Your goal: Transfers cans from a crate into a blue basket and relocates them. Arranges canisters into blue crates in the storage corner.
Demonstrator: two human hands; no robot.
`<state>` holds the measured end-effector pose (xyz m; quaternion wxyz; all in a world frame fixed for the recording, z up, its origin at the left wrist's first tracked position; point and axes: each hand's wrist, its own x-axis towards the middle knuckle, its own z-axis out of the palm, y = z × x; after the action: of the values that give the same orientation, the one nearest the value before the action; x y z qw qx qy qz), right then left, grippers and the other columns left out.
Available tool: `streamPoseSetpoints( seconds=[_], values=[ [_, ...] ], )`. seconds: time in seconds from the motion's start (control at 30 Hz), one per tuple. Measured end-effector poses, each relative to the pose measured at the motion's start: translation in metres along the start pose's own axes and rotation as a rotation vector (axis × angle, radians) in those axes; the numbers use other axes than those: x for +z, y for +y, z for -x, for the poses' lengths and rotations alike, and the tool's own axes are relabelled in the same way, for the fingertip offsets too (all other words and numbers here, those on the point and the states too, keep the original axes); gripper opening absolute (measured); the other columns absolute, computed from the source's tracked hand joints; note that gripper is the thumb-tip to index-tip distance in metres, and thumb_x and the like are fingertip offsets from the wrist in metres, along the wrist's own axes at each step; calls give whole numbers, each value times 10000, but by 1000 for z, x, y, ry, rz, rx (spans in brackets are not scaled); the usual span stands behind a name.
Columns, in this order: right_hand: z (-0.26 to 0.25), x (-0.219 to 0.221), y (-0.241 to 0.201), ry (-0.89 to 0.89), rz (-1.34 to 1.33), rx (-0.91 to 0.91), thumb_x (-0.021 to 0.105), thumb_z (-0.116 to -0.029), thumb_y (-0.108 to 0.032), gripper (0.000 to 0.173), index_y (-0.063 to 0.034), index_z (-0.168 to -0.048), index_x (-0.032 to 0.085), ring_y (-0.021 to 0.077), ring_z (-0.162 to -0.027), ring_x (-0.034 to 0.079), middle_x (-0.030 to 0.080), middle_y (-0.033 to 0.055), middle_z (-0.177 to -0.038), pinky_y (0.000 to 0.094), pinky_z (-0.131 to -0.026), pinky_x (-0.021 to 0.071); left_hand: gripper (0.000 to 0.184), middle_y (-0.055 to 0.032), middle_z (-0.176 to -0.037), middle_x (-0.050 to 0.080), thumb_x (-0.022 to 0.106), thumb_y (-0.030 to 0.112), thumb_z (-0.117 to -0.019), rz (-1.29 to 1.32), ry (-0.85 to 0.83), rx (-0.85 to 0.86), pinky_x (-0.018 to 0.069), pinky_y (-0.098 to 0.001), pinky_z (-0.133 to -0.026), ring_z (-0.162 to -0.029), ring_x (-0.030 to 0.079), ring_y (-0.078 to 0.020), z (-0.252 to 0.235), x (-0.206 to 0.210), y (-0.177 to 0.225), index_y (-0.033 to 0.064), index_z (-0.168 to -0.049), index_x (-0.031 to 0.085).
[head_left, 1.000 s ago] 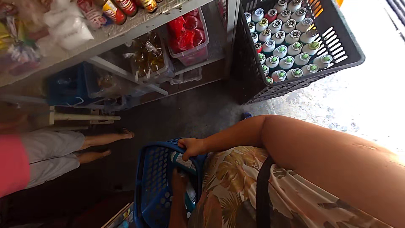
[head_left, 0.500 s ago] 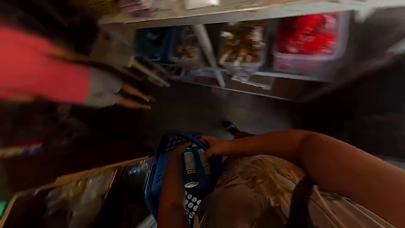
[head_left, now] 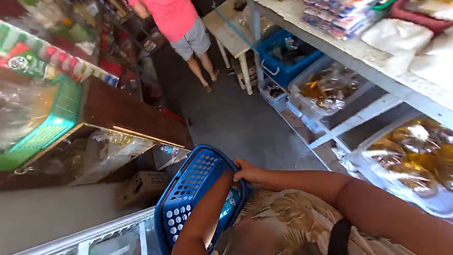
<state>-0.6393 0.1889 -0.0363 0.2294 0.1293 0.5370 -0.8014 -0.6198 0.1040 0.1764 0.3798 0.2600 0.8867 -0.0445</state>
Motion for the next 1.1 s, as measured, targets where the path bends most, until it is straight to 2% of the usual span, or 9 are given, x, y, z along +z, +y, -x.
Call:
streamPoseSetpoints(
  seconds=[0.07,0.17,0.3,0.37,0.47,0.7,0.9,1.03,1.1],
  values=[
    [-23,-10,-14,19,14,9,694,-765,54,437,-2,-1134,467,172,-865,588,554,113,-1007,359,-742,527,401,-266,-1406,588,649,9,-937,-188,-352,-64,409,-436,-1152,-1367,538,-355,-56,-30,-2,-100,-1320,605],
    [-61,-23,-35,60,43,41,702,-769,53,432,-17,-1119,459,171,-849,577,542,108,-994,350,-715,510,476,-364,-1436,502,628,111,-987,-260,-527,310,409,-604,-1080,-1333,497,-504,-153,-28,-69,-150,-1369,516],
    [-125,-49,-68,150,16,37,700,-765,51,446,-28,-1133,460,166,-848,580,542,98,-995,349,-704,512,437,-234,-1579,433,458,36,-1068,-385,-415,156,306,-476,-1213,-1473,405,-373,-200,-52,-80,-80,-1489,449],
    [-159,-59,-95,205,-7,18,692,-763,60,459,-25,-1149,459,164,-854,594,549,99,-1006,348,-712,527,385,-336,-1408,555,517,74,-1042,-363,-342,399,437,-552,-1089,-1312,542,-474,-274,-52,-128,-157,-1347,548],
    [-198,-61,-137,299,-3,-2,704,-763,70,462,-17,-1149,466,179,-862,591,552,114,-1014,359,-713,522,406,-320,-1419,547,595,100,-1016,-268,-364,349,366,-592,-1137,-1344,500,-483,-357,-71,-154,-129,-1350,559],
    [-273,-96,-211,541,-96,-71,706,-767,83,417,-7,-1100,472,190,-811,590,549,118,-968,364,-670,524,307,-302,-1255,648,633,121,-990,-510,-337,534,415,-703,-1021,-1209,590,-504,-463,-159,-197,-69,-1230,652],
    [-382,-157,-274,508,-129,-117,712,-733,75,434,-37,-1073,466,175,-746,583,553,98,-927,344,-611,507,454,-329,-1292,619,597,121,-1005,-398,-220,357,432,-701,-1011,-1229,577,-520,-575,-231,-225,-62,-1412,514],
    [-470,-200,-356,386,-40,-124,706,-759,88,429,-19,-1104,474,205,-816,601,563,125,-975,379,-669,530,401,-313,-1415,548,521,187,-1065,-498,-219,126,434,-678,-1032,-1317,522,-499,-625,-303,-222,-79,-1362,564],
    [-506,-211,-396,338,6,-129,706,-734,78,434,-21,-1087,474,203,-807,608,571,122,-959,376,-664,534,394,-328,-1352,567,516,197,-1056,-563,-205,26,479,-668,-941,-1236,565,-503,-680,-322,-242,-106,-1300,582]
  ],
)
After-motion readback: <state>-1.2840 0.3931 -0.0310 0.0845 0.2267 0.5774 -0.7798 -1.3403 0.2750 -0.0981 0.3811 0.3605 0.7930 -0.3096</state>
